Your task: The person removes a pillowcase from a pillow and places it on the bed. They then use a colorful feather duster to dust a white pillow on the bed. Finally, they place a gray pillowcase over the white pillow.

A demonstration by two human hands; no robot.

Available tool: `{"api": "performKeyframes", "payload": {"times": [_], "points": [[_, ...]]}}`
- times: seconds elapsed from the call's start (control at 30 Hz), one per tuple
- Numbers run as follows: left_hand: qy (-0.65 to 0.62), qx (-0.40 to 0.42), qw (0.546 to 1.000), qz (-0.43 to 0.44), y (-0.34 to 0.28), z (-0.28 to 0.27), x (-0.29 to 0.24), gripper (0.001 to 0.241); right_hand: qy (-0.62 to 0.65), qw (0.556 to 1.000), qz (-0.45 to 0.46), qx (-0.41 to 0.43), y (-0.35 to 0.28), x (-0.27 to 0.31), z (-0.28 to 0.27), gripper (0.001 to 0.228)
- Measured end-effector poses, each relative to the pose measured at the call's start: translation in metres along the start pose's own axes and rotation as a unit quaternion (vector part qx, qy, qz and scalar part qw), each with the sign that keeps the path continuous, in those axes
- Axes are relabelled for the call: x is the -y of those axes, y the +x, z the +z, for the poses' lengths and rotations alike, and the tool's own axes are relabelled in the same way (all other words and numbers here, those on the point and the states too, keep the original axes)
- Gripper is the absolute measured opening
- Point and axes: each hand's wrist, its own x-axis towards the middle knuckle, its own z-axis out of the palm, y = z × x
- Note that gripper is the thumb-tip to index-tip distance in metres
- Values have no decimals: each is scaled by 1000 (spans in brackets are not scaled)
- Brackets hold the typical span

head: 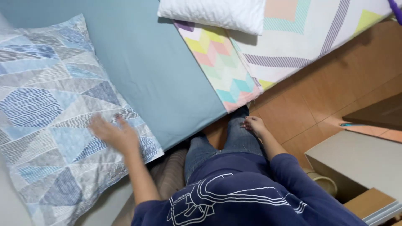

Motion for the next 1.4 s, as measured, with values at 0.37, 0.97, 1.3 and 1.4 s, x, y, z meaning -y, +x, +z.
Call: {"api": "performKeyframes", "payload": {"times": [0.37,0.97,1.3,1.4], "points": [[-248,185,950,-36,-131,334,-247,67,-118,992,-51,-10,101,218,-114,25],[-623,337,624,-331,-30,463,-506,86,-118,983,16,139,85,242,-132,25],[-563,64,822,-56,21,374,-520,41,-61,993,90,43,99,237,-217,30],[-534,123,837,3,23,272,-519,34,-62,995,84,6,102,251,-203,29]]}}
